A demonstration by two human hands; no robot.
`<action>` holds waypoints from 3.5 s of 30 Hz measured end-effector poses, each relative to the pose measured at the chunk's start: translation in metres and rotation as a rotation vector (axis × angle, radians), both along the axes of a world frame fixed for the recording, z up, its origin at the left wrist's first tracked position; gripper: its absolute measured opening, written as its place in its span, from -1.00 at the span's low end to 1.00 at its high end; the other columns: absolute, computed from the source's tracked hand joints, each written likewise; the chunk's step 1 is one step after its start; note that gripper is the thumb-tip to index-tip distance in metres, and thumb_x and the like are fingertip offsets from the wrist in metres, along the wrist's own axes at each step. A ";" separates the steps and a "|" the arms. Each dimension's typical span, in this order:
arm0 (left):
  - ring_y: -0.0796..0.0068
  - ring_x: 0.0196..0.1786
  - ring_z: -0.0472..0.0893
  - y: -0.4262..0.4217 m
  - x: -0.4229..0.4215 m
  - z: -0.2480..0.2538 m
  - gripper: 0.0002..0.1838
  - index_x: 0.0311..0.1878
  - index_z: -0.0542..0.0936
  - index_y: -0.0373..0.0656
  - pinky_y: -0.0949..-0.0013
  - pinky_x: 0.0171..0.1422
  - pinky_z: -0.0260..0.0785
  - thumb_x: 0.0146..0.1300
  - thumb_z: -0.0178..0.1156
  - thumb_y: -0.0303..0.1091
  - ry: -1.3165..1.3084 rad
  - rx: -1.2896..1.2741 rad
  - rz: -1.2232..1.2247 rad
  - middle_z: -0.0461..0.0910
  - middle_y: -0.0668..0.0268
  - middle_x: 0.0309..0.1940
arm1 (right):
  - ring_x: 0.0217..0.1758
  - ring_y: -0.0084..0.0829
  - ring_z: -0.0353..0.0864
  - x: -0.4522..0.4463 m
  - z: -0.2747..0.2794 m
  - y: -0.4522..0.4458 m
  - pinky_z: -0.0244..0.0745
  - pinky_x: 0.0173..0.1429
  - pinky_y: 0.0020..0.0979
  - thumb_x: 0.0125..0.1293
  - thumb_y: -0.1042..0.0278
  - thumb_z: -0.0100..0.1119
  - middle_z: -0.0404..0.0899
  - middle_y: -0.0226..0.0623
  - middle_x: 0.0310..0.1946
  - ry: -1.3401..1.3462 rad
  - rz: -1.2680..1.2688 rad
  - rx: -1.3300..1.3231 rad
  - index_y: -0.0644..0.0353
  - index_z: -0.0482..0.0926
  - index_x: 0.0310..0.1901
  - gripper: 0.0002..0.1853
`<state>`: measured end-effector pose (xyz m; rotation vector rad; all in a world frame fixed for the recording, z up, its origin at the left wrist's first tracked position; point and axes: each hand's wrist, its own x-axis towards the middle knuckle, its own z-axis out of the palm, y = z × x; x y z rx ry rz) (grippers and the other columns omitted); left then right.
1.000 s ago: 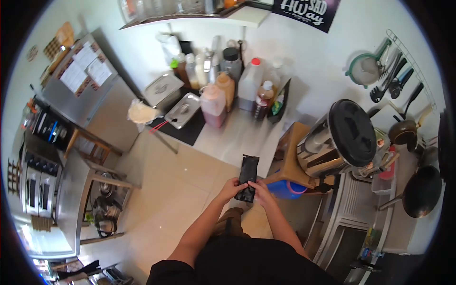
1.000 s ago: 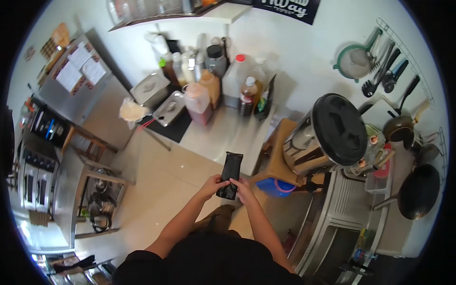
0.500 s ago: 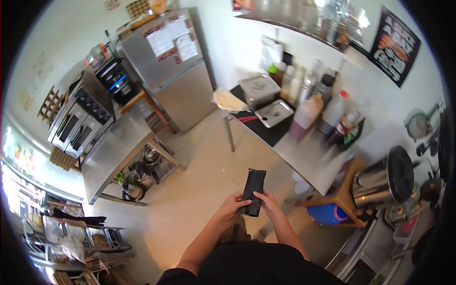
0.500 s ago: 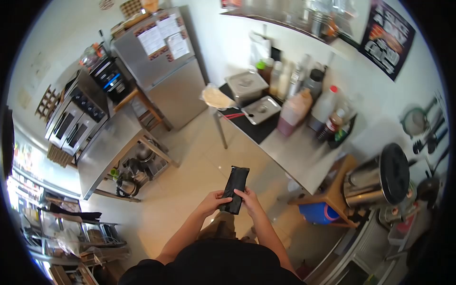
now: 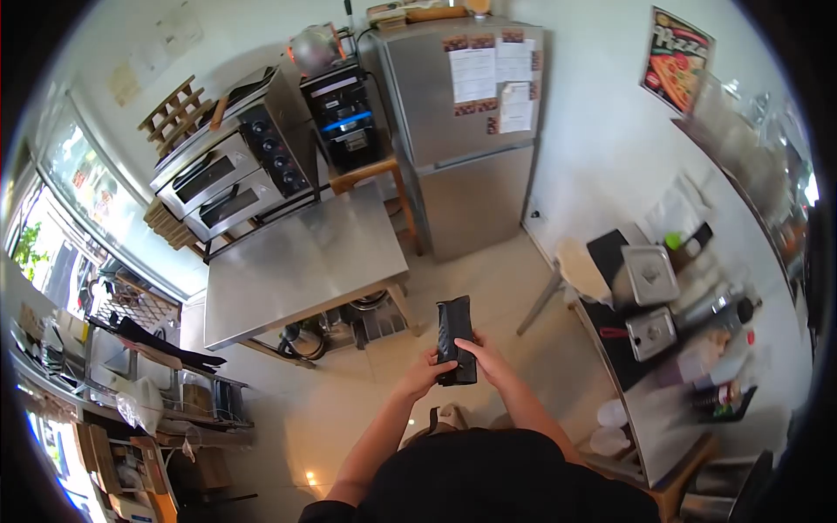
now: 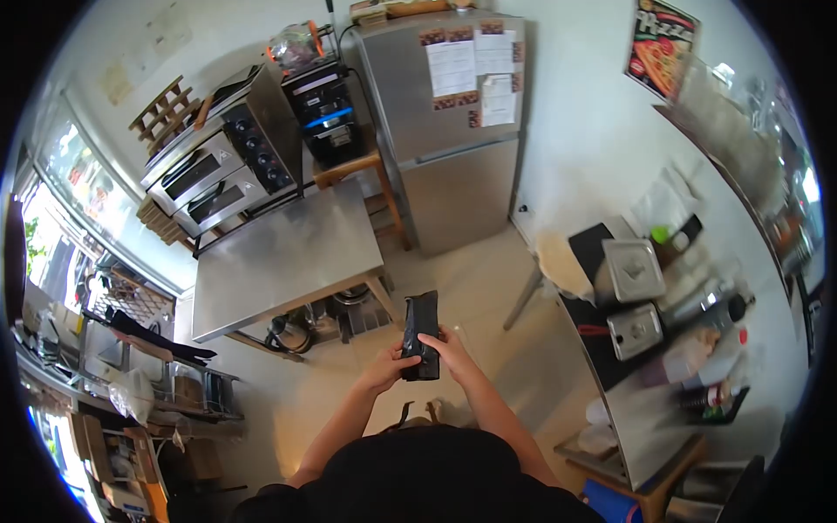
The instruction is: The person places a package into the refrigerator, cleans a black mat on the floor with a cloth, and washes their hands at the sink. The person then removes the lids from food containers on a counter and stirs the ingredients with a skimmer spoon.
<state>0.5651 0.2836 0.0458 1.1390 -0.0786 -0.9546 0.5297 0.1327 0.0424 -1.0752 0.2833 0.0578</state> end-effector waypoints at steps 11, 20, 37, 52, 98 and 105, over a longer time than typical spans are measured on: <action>0.53 -0.23 0.51 -0.073 0.157 -0.022 -0.65 -0.06 0.35 -0.26 0.45 -0.11 0.36 0.03 0.10 -0.57 0.061 -0.092 0.150 0.50 0.33 -0.28 | -0.23 -0.50 0.44 0.191 -0.039 -0.096 0.29 -0.09 -0.47 0.13 -0.08 -0.04 0.47 -0.35 -0.29 0.177 0.086 -0.187 0.23 0.41 -0.14 -0.51; 0.54 -0.21 0.50 -0.151 0.296 -0.033 -0.67 -0.11 0.36 -0.27 0.49 -0.11 0.34 0.01 0.10 -0.62 0.035 0.021 0.342 0.50 0.32 -0.28 | -0.10 -0.28 0.41 0.419 -0.081 -0.223 0.29 -0.05 -0.34 0.10 0.12 0.04 0.46 -0.20 -0.20 -0.192 -0.071 -0.997 0.22 0.44 -0.18 -0.64; 0.59 -0.23 0.50 -0.181 0.407 -0.082 -0.70 -0.12 0.37 -0.29 0.54 -0.10 0.32 0.02 0.08 -0.63 0.107 0.191 0.416 0.51 0.33 -0.29 | 0.12 -0.45 0.17 0.626 -0.149 -0.212 0.12 0.05 -0.22 -0.10 0.32 0.15 0.31 -0.41 -0.06 -0.064 0.149 -1.704 0.06 0.31 0.00 -0.48; 0.60 -0.23 0.50 -0.206 0.407 -0.051 -0.70 -0.11 0.36 -0.31 0.53 -0.10 0.32 0.03 0.06 -0.64 0.069 0.107 0.432 0.51 0.31 -0.27 | -0.16 -0.33 0.29 0.538 -0.155 -0.228 0.15 -0.18 -0.28 -0.19 0.54 0.08 0.31 -0.37 -0.40 -0.154 -0.046 -1.464 0.05 0.38 -0.41 -0.77; 0.74 -0.37 0.43 -0.338 0.577 -0.407 -0.79 -0.21 0.45 -0.30 0.67 -0.29 0.26 0.10 0.11 -0.41 -0.181 0.194 0.257 0.50 0.39 -0.38 | -0.26 -0.54 0.48 0.597 -0.429 -0.315 0.36 -0.13 -0.55 -0.04 0.50 0.20 0.49 -0.25 -0.31 -0.061 -0.271 0.010 0.43 0.36 -0.13 -0.60; 0.74 -0.37 0.42 -0.358 0.608 -0.459 -0.80 -0.21 0.45 -0.33 0.67 -0.28 0.25 0.11 0.10 -0.43 -0.415 0.077 0.339 0.50 0.39 -0.38 | -0.28 -0.56 0.48 0.645 -0.479 -0.328 0.37 -0.17 -0.59 -0.02 0.52 0.17 0.49 -0.26 -0.30 -0.292 -0.390 -0.073 0.42 0.36 -0.12 -0.61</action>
